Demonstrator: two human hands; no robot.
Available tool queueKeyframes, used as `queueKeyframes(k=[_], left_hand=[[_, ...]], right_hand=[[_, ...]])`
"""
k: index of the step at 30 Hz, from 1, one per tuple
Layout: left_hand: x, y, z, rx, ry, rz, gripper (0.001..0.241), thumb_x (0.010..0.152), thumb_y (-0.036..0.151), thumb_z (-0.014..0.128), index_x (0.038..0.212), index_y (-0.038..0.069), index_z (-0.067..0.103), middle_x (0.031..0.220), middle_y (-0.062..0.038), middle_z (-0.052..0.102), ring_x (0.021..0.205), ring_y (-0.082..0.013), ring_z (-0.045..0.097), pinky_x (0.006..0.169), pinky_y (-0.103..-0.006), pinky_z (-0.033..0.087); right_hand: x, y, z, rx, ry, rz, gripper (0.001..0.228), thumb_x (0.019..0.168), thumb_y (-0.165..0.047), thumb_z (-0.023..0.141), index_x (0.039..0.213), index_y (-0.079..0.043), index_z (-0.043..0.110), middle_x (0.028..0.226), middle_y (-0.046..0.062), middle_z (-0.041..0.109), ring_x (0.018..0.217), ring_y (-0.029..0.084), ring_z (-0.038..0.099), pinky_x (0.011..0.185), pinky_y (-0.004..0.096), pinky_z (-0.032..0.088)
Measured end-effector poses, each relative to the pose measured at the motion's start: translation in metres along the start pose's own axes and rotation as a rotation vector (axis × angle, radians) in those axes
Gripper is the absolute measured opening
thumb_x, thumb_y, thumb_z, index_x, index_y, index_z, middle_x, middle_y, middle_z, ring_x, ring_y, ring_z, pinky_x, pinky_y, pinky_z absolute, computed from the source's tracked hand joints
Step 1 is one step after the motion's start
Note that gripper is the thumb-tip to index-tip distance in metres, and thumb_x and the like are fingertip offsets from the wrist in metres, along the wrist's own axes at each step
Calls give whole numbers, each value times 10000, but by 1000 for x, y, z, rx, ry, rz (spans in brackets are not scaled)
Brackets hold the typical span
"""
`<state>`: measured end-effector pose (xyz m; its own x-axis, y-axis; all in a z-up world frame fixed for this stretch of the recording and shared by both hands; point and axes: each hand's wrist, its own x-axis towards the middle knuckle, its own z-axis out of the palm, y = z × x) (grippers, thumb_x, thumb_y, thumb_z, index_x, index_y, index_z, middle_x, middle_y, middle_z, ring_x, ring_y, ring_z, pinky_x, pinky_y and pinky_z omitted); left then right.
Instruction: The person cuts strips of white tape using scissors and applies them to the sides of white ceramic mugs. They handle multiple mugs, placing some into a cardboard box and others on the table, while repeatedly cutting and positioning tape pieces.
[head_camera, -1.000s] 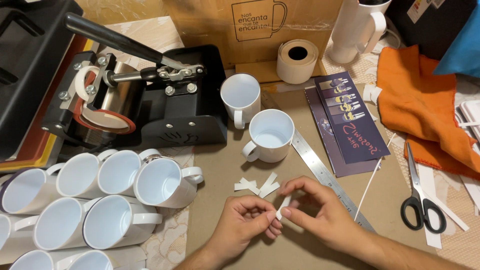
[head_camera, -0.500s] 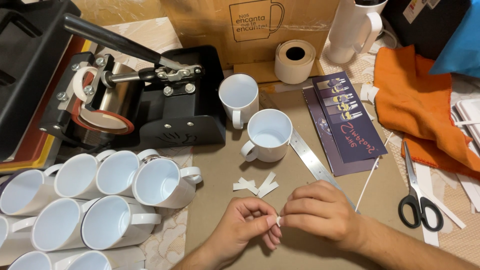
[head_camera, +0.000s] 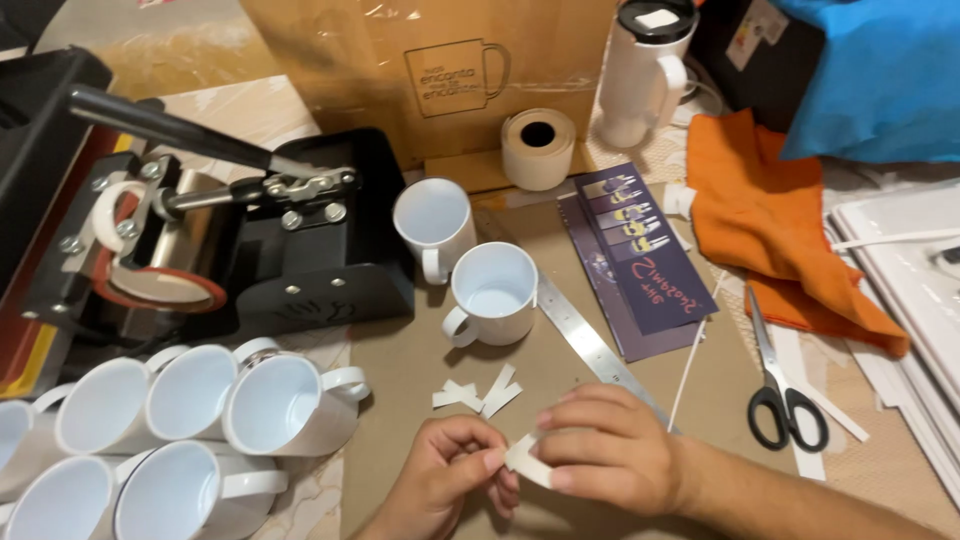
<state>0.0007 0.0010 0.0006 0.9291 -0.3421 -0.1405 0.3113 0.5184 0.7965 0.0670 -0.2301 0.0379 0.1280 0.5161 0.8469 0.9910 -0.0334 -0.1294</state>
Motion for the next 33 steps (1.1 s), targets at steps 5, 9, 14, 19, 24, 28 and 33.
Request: queueKeyframes(k=[5,9,14,19,24,28,33], left_hand=[[2,-5,-5,20,-77,-13,157,917,25,680,923,-129,653,735,-274,709,584,-332,711,508,-382,626],[3,-7,-3,6,-2,-8,150,899,29,705,905,-116,668,692,-287,692,534,-328,686,447,-381,593],[6,-3,0,80,91,-45,161,900,50,686,948,-103,693,731,-279,713,522,-321,693,435,-388,590],[10,-3,6,202,197,-98,126,880,33,710,890,-91,692,694,-264,729,509,-304,692,476,-368,592],[11,1,6,243,220,-52,110,875,34,712,874,-76,708,692,-230,728,529,-273,695,486,-355,599],[10,1,9,276,211,-20,100,876,29,714,876,-71,713,688,-219,725,532,-257,694,490,-338,606],[8,2,13,320,246,-6,115,862,47,725,870,-68,723,677,-215,726,526,-253,694,492,-340,612]], right_hand=[[6,-1,-4,84,-41,-56,57,1012,-75,543,1024,-64,598,952,127,745,902,257,783,870,429,592],[-21,25,-14,70,-98,-19,122,1044,-139,467,1085,-70,559,1022,172,693,875,320,695,868,487,568],[33,68,-79,-348,284,499,253,888,139,723,1002,-55,605,866,26,723,866,160,698,861,272,515],[1,150,-117,-508,78,1077,522,893,-20,722,1339,-47,453,1016,70,751,1060,273,683,929,410,433],[12,150,-117,-441,67,1036,441,925,-27,646,1335,-48,487,1061,69,729,1165,291,631,975,435,404],[22,142,-116,-390,124,1041,487,920,50,623,1353,-78,440,1217,130,662,935,277,715,873,374,485],[25,115,-111,-207,293,985,490,916,21,689,1331,-44,435,1078,141,612,924,227,651,864,329,519]])
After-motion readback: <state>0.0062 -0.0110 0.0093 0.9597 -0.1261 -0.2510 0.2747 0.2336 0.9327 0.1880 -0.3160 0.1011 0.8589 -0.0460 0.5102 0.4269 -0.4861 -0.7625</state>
